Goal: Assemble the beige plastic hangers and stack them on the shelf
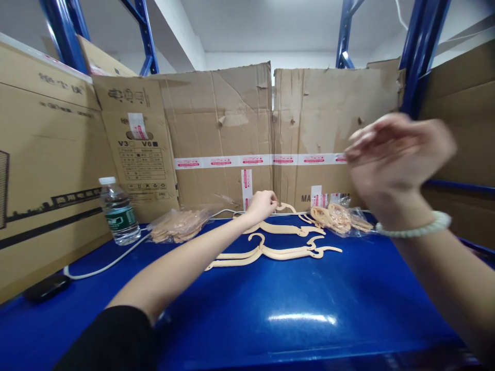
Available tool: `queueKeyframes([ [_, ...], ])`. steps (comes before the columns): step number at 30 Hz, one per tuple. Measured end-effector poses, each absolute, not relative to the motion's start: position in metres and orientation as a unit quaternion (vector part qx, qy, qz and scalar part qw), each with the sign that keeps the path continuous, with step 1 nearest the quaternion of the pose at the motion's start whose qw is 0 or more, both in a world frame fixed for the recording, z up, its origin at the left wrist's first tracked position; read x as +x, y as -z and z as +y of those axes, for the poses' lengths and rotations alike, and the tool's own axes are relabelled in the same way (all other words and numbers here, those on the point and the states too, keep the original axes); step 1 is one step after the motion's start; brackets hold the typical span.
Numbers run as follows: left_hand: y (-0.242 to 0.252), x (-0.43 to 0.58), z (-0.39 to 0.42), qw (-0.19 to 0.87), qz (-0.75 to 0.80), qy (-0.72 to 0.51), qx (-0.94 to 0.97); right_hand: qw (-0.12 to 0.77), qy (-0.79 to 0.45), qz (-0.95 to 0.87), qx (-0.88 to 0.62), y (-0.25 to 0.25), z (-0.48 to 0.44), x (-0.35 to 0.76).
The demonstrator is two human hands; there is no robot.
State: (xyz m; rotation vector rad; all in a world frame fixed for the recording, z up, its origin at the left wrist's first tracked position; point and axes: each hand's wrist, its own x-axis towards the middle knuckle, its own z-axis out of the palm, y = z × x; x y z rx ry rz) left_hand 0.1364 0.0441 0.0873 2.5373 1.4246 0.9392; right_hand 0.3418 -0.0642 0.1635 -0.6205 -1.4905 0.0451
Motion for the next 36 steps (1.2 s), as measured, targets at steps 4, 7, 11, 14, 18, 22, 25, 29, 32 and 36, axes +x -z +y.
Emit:
queueKeyframes([
  [4,-0.08,0.067,0.005,0.063,0.462,-0.366,0.805,0.605,-0.158,-0.704,-0.337,-0.093,-0.032,0.298],
  [7,-0.061,0.032,-0.022,0.143,0.423,-0.431,0.784,0.487,-0.198,-0.755,-0.391,-0.044,-0.019,0.28],
  [11,-0.035,0.019,-0.039,0.314,0.393,-0.448,0.739,0.42,-0.145,-0.809,-0.386,-0.022,-0.014,0.275],
  [14,-0.03,0.022,-0.042,0.392,0.382,-0.461,0.698,0.38,-0.027,-0.828,-0.412,-0.022,-0.007,0.282],
  [18,-0.034,0.022,-0.045,0.429,0.39,-0.484,0.656,0.323,0.069,-0.83,-0.449,-0.017,0.011,0.301],
  [22,-0.034,0.017,-0.045,0.499,0.383,-0.515,0.582,0.251,0.105,-0.837,-0.476,-0.009,0.023,0.312],
  [25,-0.034,0.015,-0.044,0.56,0.369,-0.521,0.529,0.214,0.095,-0.848,-0.475,-0.006,0.026,0.313],
  [29,-0.036,0.012,-0.041,0.62,0.378,-0.507,0.464,0.199,0.093,-0.857,-0.466,-0.003,0.03,0.309],
  [32,-0.039,0.01,-0.04,0.628,0.403,-0.502,0.436,0.212,0.084,-0.856,-0.464,0.001,0.034,0.308],
  [36,-0.043,0.004,-0.038,0.618,0.406,-0.524,0.421,0.245,0.052,-0.854,-0.457,0.004,0.037,0.313],
])
